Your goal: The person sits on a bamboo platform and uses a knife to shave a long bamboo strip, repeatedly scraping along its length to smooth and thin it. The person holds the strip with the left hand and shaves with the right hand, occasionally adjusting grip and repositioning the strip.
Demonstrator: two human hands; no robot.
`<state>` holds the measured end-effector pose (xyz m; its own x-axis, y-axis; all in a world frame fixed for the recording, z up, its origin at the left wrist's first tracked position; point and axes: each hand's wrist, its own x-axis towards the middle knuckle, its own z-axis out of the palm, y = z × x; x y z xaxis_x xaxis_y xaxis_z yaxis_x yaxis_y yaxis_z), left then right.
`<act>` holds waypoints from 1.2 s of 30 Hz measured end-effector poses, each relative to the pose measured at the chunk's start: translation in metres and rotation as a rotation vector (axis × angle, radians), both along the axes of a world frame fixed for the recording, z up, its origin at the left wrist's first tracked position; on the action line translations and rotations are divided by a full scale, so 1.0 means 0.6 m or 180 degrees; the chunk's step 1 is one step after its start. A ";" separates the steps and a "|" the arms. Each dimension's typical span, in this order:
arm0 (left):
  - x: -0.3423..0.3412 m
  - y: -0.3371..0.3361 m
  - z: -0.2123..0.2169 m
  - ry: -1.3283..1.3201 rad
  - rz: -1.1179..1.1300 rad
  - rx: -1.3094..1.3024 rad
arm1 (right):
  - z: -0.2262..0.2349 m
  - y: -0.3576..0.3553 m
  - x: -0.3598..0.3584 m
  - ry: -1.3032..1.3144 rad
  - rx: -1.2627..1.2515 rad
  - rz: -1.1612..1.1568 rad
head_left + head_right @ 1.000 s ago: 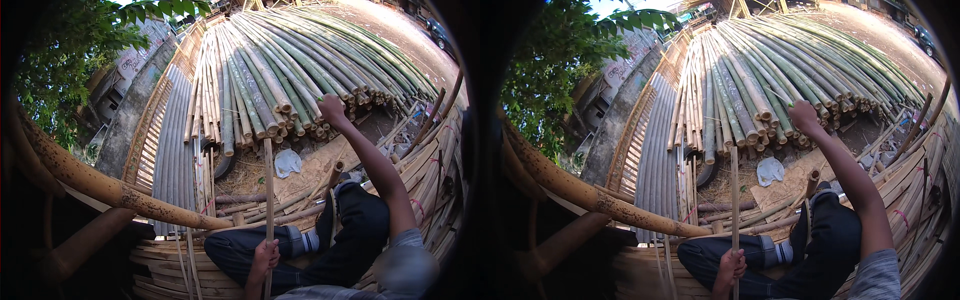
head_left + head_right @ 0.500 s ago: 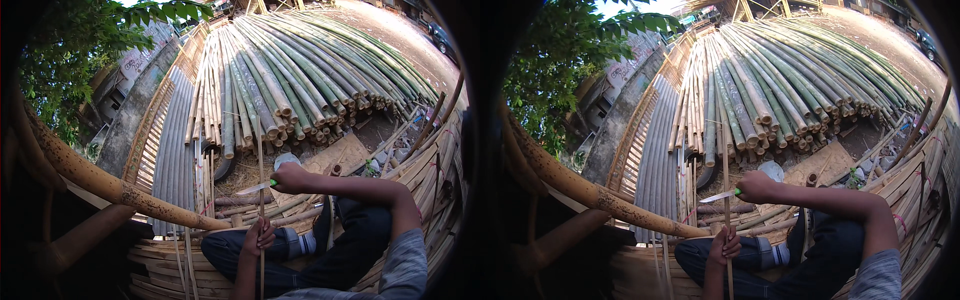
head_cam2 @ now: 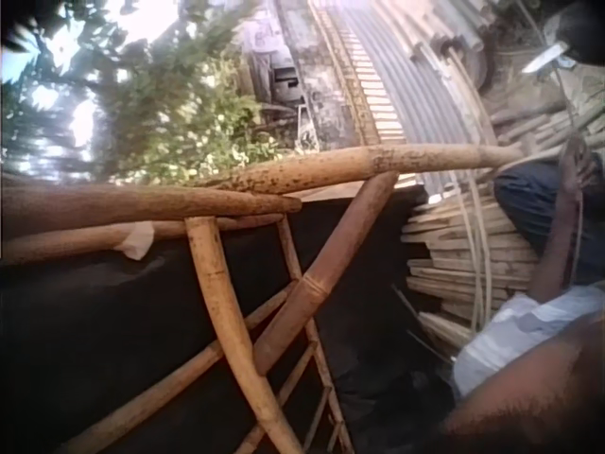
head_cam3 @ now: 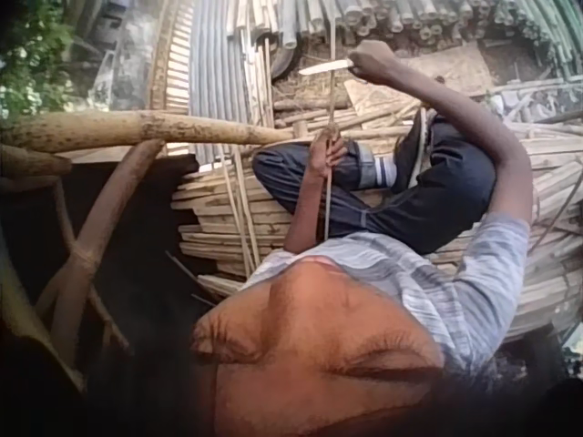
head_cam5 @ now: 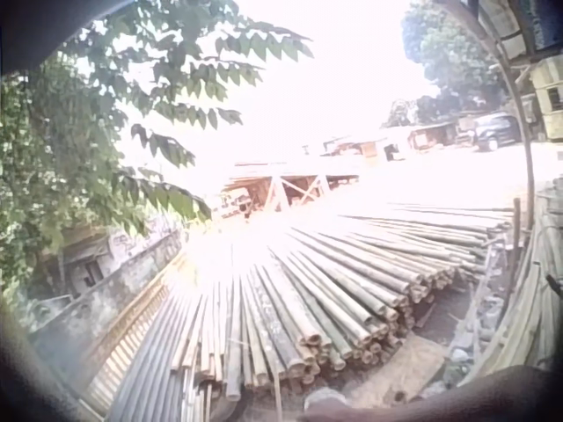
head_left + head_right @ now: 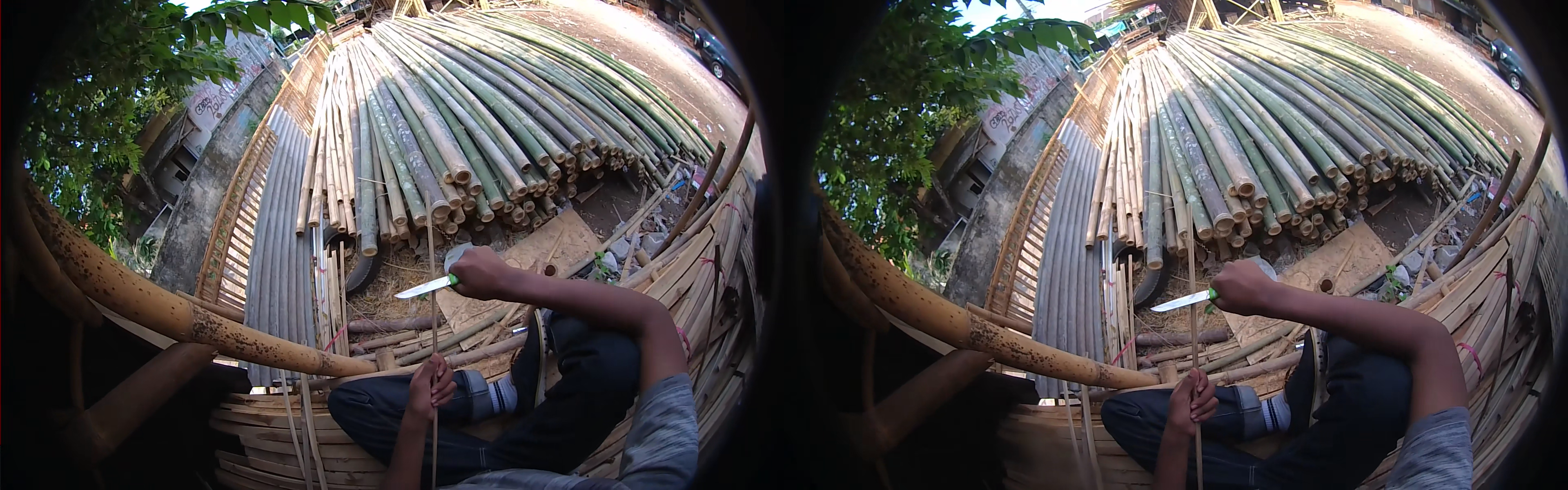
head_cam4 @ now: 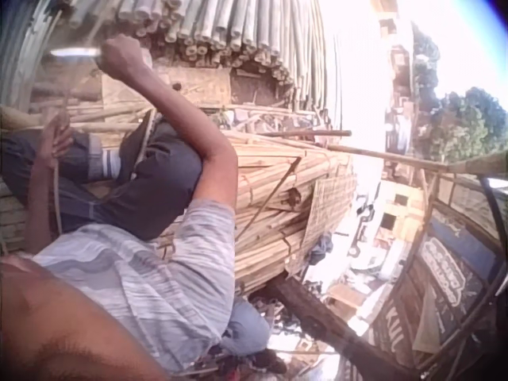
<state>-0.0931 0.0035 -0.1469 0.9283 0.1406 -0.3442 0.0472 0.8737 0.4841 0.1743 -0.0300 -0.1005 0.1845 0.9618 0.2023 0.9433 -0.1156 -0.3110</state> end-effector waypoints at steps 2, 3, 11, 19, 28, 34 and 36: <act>0.003 -0.004 0.001 0.0197 0.0131 0.0457 | 0.002 0.003 -0.019 0.0003 -0.0057 0.0227; -0.001 -0.012 0.006 0.0341 0.0229 0.0839 | 0.003 0.007 -0.020 -0.0102 -0.0067 0.0301; -0.036 -0.108 0.015 0.0678 -0.0176 0.1568 | -0.016 -0.006 0.244 0.0666 0.1034 -0.2121; -0.017 0.016 -0.020 -0.0064 -0.0033 0.0296 | -0.001 -0.012 0.108 0.1897 0.0867 -0.0819; -0.004 0.029 -0.011 -0.0342 -0.0497 0.0753 | 0.001 0.018 0.015 0.4404 0.0318 -0.0023; 0.011 0.053 -0.019 -0.0497 -0.0366 0.0313 | 0.009 0.026 -0.014 0.3696 0.0002 0.0194; 0.019 0.070 -0.017 -0.0455 -0.0462 -0.0024 | 0.013 0.022 -0.023 0.3368 0.0426 0.0279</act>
